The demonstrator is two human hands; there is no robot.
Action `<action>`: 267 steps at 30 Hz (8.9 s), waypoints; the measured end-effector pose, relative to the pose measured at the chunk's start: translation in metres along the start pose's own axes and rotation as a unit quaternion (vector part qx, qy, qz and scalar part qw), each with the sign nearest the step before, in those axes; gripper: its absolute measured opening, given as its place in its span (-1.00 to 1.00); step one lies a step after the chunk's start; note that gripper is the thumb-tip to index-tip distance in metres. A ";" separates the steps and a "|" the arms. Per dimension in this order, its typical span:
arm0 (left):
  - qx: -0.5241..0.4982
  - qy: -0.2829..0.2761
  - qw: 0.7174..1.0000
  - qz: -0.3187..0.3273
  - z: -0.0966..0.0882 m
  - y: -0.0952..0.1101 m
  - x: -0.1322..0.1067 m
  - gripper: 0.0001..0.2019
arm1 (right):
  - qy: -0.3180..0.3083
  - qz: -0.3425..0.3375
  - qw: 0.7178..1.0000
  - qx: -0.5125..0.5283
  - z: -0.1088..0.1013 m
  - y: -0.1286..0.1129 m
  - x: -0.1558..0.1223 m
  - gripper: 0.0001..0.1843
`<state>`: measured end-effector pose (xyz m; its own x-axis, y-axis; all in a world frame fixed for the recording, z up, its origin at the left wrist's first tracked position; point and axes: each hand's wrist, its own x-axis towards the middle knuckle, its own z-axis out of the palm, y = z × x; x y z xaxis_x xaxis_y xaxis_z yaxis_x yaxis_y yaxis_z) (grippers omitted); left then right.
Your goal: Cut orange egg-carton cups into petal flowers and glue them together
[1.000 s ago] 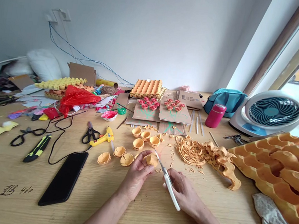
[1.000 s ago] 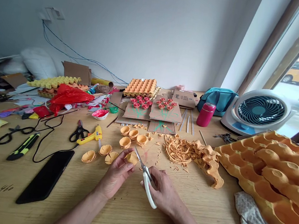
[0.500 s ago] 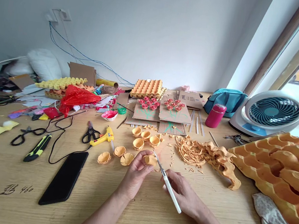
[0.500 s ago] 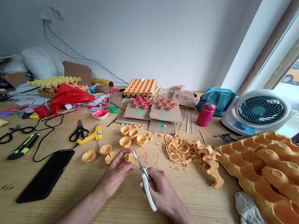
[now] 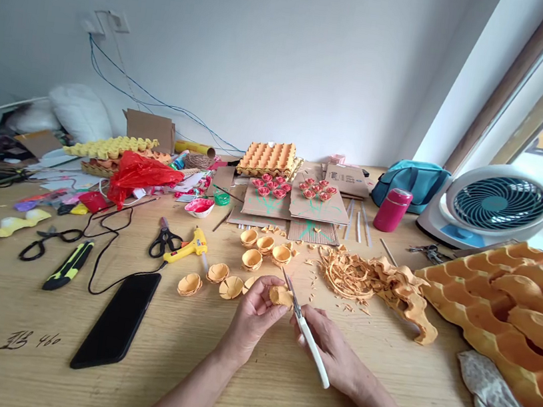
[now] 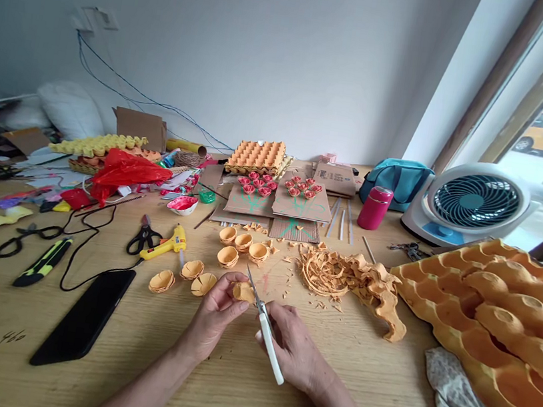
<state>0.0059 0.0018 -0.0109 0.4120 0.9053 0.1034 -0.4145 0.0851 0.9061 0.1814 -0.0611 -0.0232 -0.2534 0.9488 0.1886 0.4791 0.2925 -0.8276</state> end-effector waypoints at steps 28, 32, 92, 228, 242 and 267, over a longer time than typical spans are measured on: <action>-0.030 -0.009 0.999 -0.016 -0.003 -0.001 0.004 -0.56 | 0.017 -0.013 1.000 -0.014 0.002 0.003 0.001 -0.80; -0.045 -0.006 0.999 -0.021 -0.004 -0.002 0.006 -0.51 | 0.016 -0.007 1.000 -0.013 0.001 0.002 0.001 -0.82; 0.056 -0.089 0.990 -0.094 -0.005 -0.010 0.000 -0.71 | 0.184 0.101 0.899 0.386 -0.003 0.012 0.006 -0.52; -0.063 -0.168 0.963 -0.203 -0.018 -0.006 0.014 -0.61 | 0.144 0.078 0.915 0.368 -0.005 0.007 0.029 -0.45; -0.126 0.013 0.979 -0.162 -0.019 -0.005 0.021 -0.67 | 0.147 0.042 0.972 0.176 -0.018 0.016 0.021 -0.68; -0.152 -0.067 0.979 -0.121 -0.023 0.006 0.020 -0.66 | -0.081 0.095 0.951 0.283 -0.014 0.019 0.016 -0.41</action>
<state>-0.0066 0.0297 -0.0130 0.6226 0.7820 -0.0276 -0.5051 0.4285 0.7492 0.1985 -0.0383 -0.0282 -0.3548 0.9341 -0.0388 0.0126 -0.0367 -0.9992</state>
